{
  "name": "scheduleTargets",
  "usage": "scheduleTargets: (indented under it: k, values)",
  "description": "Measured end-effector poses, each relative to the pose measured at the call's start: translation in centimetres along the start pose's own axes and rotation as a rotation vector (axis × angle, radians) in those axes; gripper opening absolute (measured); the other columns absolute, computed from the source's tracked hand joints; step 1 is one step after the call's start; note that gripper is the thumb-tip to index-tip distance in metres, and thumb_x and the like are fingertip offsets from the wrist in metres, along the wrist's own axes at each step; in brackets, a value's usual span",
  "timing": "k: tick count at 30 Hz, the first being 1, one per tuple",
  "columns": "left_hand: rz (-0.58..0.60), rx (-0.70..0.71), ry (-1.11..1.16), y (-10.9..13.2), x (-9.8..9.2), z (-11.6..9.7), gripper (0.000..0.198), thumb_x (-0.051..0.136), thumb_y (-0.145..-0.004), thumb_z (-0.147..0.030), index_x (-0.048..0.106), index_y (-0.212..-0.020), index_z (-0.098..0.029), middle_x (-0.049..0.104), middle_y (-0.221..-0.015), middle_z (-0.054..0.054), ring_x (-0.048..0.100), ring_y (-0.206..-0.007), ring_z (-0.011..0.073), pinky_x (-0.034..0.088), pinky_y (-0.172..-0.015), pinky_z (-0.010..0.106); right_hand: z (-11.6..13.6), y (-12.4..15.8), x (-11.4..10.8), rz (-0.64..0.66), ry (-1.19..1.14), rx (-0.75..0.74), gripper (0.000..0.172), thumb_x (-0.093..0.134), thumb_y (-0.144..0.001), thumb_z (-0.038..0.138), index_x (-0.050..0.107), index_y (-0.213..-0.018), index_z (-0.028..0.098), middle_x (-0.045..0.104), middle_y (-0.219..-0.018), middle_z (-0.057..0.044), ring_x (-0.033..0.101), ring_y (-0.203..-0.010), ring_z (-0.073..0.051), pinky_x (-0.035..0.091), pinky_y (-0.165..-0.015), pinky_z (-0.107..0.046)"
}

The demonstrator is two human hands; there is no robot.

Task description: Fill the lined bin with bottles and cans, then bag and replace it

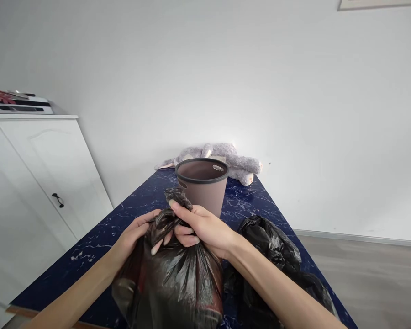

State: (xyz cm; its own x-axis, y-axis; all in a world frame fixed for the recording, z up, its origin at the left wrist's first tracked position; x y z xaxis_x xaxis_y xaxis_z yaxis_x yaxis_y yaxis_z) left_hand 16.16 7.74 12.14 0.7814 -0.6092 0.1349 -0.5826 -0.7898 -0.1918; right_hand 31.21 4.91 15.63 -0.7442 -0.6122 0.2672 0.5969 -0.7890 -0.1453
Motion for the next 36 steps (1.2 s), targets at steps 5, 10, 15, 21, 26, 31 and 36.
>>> scheduleTargets:
  k: [5,10,15,21,26,31,36]
  values:
    - [0.13,0.03,0.133,0.3,1.1,-0.1,0.03,0.072,-0.096,-0.046,0.064,-0.095,-0.017,0.037,-0.039,-0.012,0.035,-0.036,0.0089,0.037,-0.05,0.022,1.7,1.2,-0.1,0.02,0.587,-0.206,0.032,0.056,-0.106,0.031,0.054,-0.076,0.021,0.053,-0.07,0.004,0.045,-0.065,-0.011,0.039,-0.065,-0.025]
    - [0.015,-0.008,0.094,1.0,0.6,-0.5,0.022,0.07,-0.098,-0.039,0.064,-0.102,-0.018,0.044,-0.05,-0.01,0.04,-0.046,0.0087,0.036,-0.053,0.021,2.4,2.6,-0.3,-0.071,1.151,-0.468,0.052,0.043,-0.083,-0.007,0.076,-0.109,0.023,0.074,-0.107,-0.003,0.068,-0.098,-0.018,0.052,-0.086,-0.029]
    - [0.054,-0.002,0.061,1.7,1.8,-0.9,0.026,0.07,-0.099,-0.039,0.065,-0.115,-0.019,0.067,-0.071,0.0,0.059,-0.062,0.0135,0.047,-0.064,0.026,1.5,3.2,-0.6,-0.422,1.566,-0.785,0.054,0.042,-0.081,-0.009,0.076,-0.11,0.022,0.078,-0.109,-0.004,0.071,-0.083,-0.016,0.051,-0.072,-0.027]
    - [-0.216,-0.154,0.119,0.9,1.0,-0.8,0.051,0.058,-0.105,-0.062,0.06,-0.141,-0.027,0.079,-0.095,0.004,0.073,-0.084,0.0206,0.057,-0.08,0.032,0.7,3.4,0.8,-0.463,1.691,-0.906,0.039,0.039,-0.1,-0.001,0.068,-0.119,0.017,0.075,-0.123,-0.012,0.073,-0.098,-0.019,0.055,-0.076,-0.029]
    - [-0.222,-0.176,-0.018,-0.3,0.5,-1.4,0.045,0.075,-0.095,-0.058,0.078,-0.114,-0.018,0.081,-0.097,0.007,0.073,-0.085,0.0202,0.055,-0.079,0.028,0.1,3.0,0.6,-0.419,1.68,-0.828,0.038,0.039,-0.102,0.001,0.064,-0.127,0.017,0.066,-0.141,-0.016,0.068,-0.114,-0.024,0.058,-0.091,-0.038]
    - [-0.356,-0.151,-0.167,-0.3,-1.0,-1.4,0.044,0.08,-0.089,-0.061,0.079,-0.096,-0.017,0.081,-0.093,0.008,0.073,-0.083,0.0234,0.055,-0.077,0.03,-0.4,4.0,0.0,-0.343,1.656,-0.817,0.047,0.041,-0.099,0.0,0.063,-0.135,0.021,0.06,-0.15,-0.016,0.063,-0.128,-0.027,0.058,-0.099,-0.044]
    - [-0.574,-0.121,-0.495,2.2,-5.0,-1.5,0.052,0.078,-0.085,-0.069,0.078,-0.08,-0.017,0.08,-0.089,0.009,0.073,-0.094,0.027,0.053,-0.086,0.031,-1.6,7.7,-0.7,-0.174,1.653,-0.703,0.062,0.04,-0.097,-0.002,0.056,-0.151,0.023,0.058,-0.156,-0.015,0.057,-0.14,-0.027,0.057,-0.106,-0.046]
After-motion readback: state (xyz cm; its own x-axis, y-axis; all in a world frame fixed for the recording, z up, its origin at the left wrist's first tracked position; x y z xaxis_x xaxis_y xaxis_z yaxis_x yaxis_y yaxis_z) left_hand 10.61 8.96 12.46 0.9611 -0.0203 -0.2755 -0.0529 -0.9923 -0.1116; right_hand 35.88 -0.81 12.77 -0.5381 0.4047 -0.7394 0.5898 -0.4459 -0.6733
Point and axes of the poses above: each hand's wrist, its own y-axis away from the middle knuckle, its own x-axis out of the palm, z = x × y, the point moved 5 cm from there along -y, towards the middle knuckle
